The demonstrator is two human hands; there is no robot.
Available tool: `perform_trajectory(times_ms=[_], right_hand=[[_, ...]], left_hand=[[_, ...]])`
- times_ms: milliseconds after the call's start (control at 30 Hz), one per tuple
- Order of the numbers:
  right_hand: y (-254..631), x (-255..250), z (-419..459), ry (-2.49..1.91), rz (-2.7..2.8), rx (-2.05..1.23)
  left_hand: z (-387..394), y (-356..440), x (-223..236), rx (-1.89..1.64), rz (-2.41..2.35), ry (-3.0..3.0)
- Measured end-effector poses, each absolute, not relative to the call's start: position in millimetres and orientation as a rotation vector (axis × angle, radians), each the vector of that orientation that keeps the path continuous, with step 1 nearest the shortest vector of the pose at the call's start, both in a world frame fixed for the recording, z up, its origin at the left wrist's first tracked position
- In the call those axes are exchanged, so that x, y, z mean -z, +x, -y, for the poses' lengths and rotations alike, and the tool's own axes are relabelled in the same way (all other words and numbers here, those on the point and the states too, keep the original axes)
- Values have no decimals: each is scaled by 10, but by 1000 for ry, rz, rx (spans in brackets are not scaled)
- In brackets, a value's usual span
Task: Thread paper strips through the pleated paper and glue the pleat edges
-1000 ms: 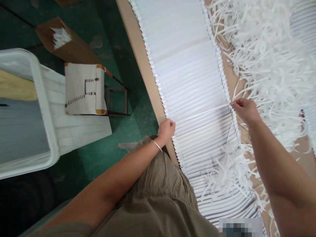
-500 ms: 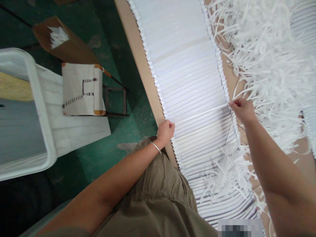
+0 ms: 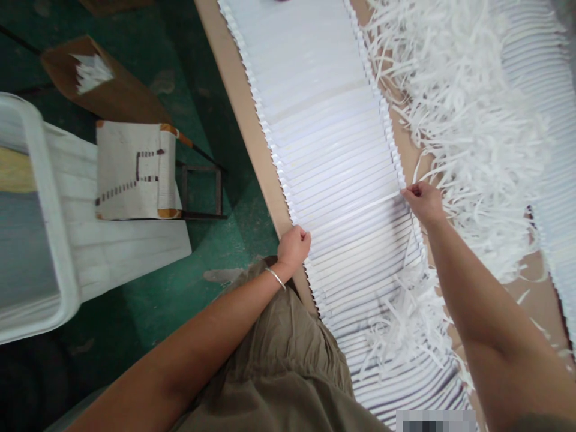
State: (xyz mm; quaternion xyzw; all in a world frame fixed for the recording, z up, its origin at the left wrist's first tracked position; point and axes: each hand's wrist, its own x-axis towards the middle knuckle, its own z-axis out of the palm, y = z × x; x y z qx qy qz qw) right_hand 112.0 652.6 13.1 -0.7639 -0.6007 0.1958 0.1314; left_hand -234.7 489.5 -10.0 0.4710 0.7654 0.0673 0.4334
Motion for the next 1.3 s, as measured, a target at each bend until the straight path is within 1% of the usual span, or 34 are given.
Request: perform_trajectory(times_ms=[567, 767, 800, 867, 967, 1033, 1100, 1200, 1300], right_hand=[[981, 72, -6600, -2318, 1860, -424], [990, -22, -6486, -2315, 1912, -215], [1030, -79, -6399, -2322, 1960, -227], [1138, -220, -6130, -2344, 2146, -391], [1306, -432, -5549, -2345, 2481, -853], [1377, -530, -5150, -2343, 2555, -1070], [1401, -575, -4827, -2357, 2546, -1114], [1365, -579, -4543, -2365, 2540, -1005], [1261, -595, -4441, -2335, 2519, -905]], left_hand=[[-4902, -2353, 93, -176, -1917, 1165], [-4909, -2376, 82, -176, -1902, 1175], [-4896, -2403, 81, -196, -1902, 1191], [-4846, -2480, 77, -254, -1895, 1241], [-4725, -2601, 62, -326, -1828, 1268], [-4631, -2643, 40, -351, -1764, 1236], [-4546, -2636, 5, -377, -1715, 1208], [-4457, -2563, -59, -409, -1638, 1205], [-4412, -2460, -122, -435, -1544, 1234]])
